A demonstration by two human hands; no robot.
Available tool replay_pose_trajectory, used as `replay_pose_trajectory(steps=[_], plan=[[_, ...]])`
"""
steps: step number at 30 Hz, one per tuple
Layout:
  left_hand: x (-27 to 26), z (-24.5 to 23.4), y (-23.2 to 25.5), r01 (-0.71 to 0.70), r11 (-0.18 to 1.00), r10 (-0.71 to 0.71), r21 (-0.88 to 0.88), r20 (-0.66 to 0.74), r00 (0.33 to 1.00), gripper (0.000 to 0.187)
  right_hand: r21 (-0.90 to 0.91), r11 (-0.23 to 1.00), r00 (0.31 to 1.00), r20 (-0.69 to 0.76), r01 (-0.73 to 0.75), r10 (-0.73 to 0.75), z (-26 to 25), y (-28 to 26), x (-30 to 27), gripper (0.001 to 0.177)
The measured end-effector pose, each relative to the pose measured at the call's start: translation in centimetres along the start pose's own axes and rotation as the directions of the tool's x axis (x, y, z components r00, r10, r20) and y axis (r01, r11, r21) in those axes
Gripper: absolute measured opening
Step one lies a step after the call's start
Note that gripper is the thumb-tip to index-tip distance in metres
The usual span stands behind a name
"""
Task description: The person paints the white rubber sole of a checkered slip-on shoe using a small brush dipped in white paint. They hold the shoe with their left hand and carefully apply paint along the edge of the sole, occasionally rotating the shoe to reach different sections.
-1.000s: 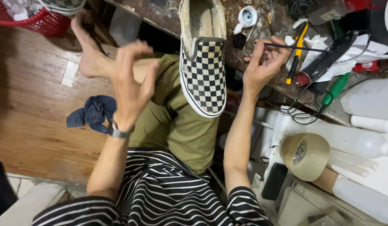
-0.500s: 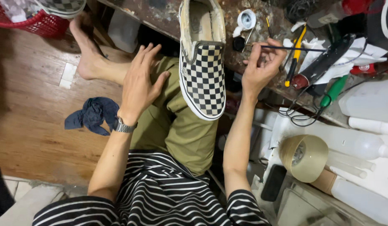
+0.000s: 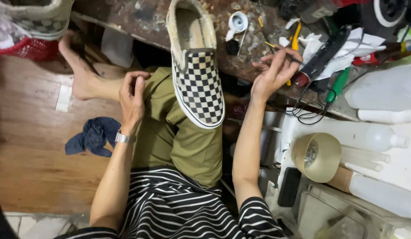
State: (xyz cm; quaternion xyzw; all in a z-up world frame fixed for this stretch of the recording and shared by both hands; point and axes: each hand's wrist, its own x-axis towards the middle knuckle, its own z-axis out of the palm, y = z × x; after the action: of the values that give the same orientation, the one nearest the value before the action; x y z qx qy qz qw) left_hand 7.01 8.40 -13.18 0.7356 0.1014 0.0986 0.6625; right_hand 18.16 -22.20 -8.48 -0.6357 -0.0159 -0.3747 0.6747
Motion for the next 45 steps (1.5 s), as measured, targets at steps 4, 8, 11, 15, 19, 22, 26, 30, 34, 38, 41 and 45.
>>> replay_pose_trajectory(steps=[4,8,11,15,19,22,26,30,34,38,41,45], plan=[[0.1,-0.2,0.0,-0.027,0.999,0.028,-0.019,0.018,0.999,0.028,-0.019,1.000,0.997,-0.070,0.017,-0.018,-0.8,0.4,0.2,0.019],[0.1,-0.5,-0.2,-0.038,0.998,0.040,-0.040,0.044,0.998,0.027,-0.244,0.961,0.990,0.095,0.128,-0.108,0.0,-2.9,-0.6,0.018],[0.2,-0.5,-0.3,-0.041,0.998,0.043,-0.046,0.055,0.998,0.027,-0.390,0.894,0.961,0.244,0.222,-0.133,-0.1,-5.2,-1.1,0.020],[0.2,-0.2,-0.7,-0.065,0.997,0.067,-0.039,0.051,0.996,0.028,-0.452,0.842,0.908,0.409,0.293,-0.096,-1.5,-6.2,-1.5,0.029],[0.2,-1.1,-1.2,-0.073,0.997,0.072,0.004,0.102,0.992,0.031,-0.324,0.938,0.948,0.316,0.128,-0.020,-2.1,-6.0,-2.8,0.031],[0.4,-1.2,-1.8,-0.090,0.996,0.089,0.004,0.104,0.991,0.033,-0.289,0.956,0.965,0.261,0.049,0.029,-1.5,-6.7,-3.7,0.027],[0.6,-1.4,-2.1,-0.102,0.995,0.102,0.003,0.103,0.990,0.035,-0.362,0.932,0.972,0.220,-0.001,0.087,-0.8,-7.0,-2.9,0.021],[0.6,-1.3,-2.5,-0.109,0.994,0.107,0.009,0.087,0.990,0.032,-0.547,0.833,0.955,0.279,0.076,0.096,0.2,-6.3,0.0,0.026],[0.5,-0.7,-0.9,-0.122,0.988,0.118,0.096,0.052,0.992,0.042,-0.731,0.682,0.880,0.309,-0.022,0.360,2.7,-5.6,2.6,0.027],[0.3,-0.9,-1.1,-0.104,0.985,0.097,0.134,0.058,0.994,0.040,-0.768,0.628,0.871,0.389,0.126,0.301,3.4,-4.5,3.4,0.034],[0.4,-0.9,-1.3,-0.092,0.991,0.087,0.096,0.050,0.995,0.039,-0.658,0.748,0.868,0.421,0.091,0.264,4.2,-10.5,2.7,0.030],[0.7,-0.8,-1.4,-0.098,0.991,0.093,0.093,0.060,0.994,0.043,0.062,0.967,0.710,0.691,-0.247,0.137,1.5,-19.1,-0.5,0.038]])
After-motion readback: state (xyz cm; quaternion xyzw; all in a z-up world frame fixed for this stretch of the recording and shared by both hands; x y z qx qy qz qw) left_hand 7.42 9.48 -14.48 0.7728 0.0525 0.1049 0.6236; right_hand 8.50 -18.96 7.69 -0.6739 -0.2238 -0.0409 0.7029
